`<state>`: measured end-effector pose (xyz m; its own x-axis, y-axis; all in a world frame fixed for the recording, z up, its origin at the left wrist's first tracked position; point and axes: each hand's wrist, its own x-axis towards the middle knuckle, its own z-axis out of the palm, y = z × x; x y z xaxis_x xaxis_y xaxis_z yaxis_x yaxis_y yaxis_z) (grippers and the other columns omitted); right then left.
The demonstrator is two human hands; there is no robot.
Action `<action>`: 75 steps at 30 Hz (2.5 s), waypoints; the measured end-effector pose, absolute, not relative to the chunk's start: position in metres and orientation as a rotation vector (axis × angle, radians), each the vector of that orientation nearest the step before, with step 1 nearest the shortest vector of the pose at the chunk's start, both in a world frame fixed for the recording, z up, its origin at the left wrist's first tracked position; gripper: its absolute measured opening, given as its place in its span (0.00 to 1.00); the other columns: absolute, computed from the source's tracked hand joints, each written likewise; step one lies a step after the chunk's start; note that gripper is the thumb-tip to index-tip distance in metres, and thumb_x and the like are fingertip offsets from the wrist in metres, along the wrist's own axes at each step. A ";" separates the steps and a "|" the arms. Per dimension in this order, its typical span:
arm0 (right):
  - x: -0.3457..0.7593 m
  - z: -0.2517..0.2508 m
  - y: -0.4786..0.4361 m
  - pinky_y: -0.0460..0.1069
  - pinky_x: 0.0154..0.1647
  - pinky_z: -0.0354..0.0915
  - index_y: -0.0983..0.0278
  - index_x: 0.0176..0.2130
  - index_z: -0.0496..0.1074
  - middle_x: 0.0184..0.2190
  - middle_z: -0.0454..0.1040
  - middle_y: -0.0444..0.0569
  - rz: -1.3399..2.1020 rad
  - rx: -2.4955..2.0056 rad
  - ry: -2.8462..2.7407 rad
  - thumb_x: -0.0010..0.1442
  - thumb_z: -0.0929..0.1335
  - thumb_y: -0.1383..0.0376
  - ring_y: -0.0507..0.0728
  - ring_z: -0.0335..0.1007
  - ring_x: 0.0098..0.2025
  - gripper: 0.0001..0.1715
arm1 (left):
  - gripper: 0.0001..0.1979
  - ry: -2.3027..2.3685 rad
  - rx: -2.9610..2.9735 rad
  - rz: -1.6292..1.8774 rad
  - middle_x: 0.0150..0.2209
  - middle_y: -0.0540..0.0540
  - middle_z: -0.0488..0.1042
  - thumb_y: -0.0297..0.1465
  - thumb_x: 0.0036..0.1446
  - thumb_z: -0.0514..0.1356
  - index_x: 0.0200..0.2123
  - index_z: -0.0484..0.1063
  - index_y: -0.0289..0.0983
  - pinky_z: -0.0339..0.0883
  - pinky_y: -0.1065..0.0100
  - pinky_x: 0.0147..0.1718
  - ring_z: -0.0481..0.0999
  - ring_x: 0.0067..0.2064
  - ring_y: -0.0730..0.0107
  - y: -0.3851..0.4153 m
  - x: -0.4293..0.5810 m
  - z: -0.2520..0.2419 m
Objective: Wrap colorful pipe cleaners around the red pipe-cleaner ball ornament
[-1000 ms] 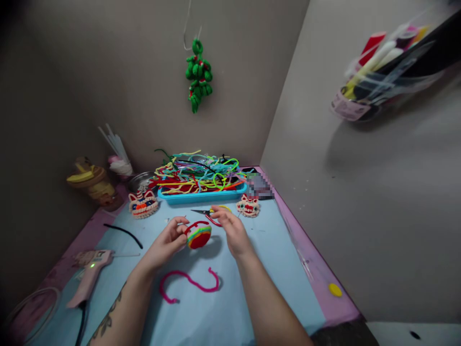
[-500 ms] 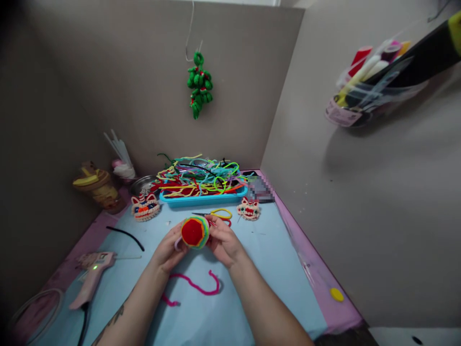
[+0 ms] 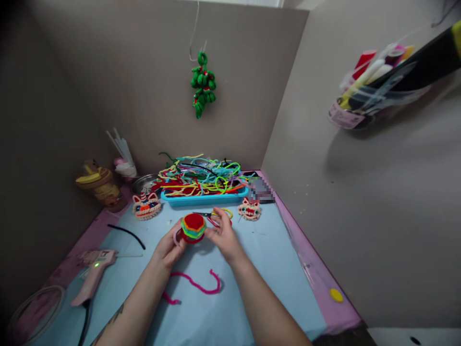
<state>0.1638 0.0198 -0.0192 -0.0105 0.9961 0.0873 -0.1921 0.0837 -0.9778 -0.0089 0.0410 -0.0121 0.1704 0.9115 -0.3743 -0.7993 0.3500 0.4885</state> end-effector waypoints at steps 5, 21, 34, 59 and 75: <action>0.163 -0.014 0.012 0.60 0.67 0.46 0.55 0.65 0.48 0.68 0.45 0.52 0.937 -1.015 -1.728 0.44 0.76 0.60 0.64 0.42 0.68 0.57 | 0.10 0.718 0.252 1.173 0.32 0.47 0.75 0.17 0.56 0.55 0.40 0.64 0.34 0.74 0.74 0.30 0.78 0.30 0.73 0.036 -0.008 -0.009; 0.163 -0.014 0.009 0.58 0.63 0.55 0.57 0.64 0.49 0.60 0.60 0.54 0.874 -1.051 -1.792 0.42 0.76 0.67 0.63 0.58 0.62 0.58 | 0.16 0.727 0.468 1.007 0.30 0.49 0.75 0.23 0.49 0.64 0.42 0.65 0.35 0.70 0.75 0.22 0.74 0.24 0.76 0.028 -0.012 -0.006; 0.168 -0.017 0.013 0.56 0.59 0.60 0.57 0.65 0.46 0.56 0.65 0.53 0.842 -1.038 -1.819 0.45 0.75 0.65 0.61 0.64 0.57 0.57 | 0.18 0.735 0.421 1.013 0.26 0.52 0.73 0.23 0.45 0.66 0.40 0.66 0.36 0.69 0.75 0.22 0.71 0.21 0.79 0.028 -0.010 -0.010; 0.163 -0.009 0.010 0.62 0.64 0.48 0.60 0.32 0.75 0.62 0.58 0.51 0.860 -1.096 -1.930 0.57 0.68 0.62 0.62 0.50 0.65 0.05 | 0.17 0.999 1.254 1.052 0.24 0.52 0.71 0.28 0.39 0.69 0.33 0.66 0.37 0.59 0.74 0.26 0.69 0.25 0.74 0.025 -0.015 0.002; 0.165 -0.012 0.017 0.59 0.59 0.55 0.62 0.27 0.72 0.56 0.63 0.55 0.753 -1.238 -1.533 0.55 0.67 0.61 0.62 0.59 0.59 0.08 | 0.05 1.024 1.463 1.205 0.28 0.44 0.74 0.26 0.42 0.69 0.25 0.79 0.41 0.62 0.67 0.42 0.69 0.34 0.63 0.021 -0.018 0.016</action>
<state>0.1655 0.0172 -0.0125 0.0081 0.9518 0.3066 0.3393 0.2859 -0.8962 -0.0176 0.0212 0.0159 0.1644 0.9674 0.1925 0.0338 -0.2006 0.9791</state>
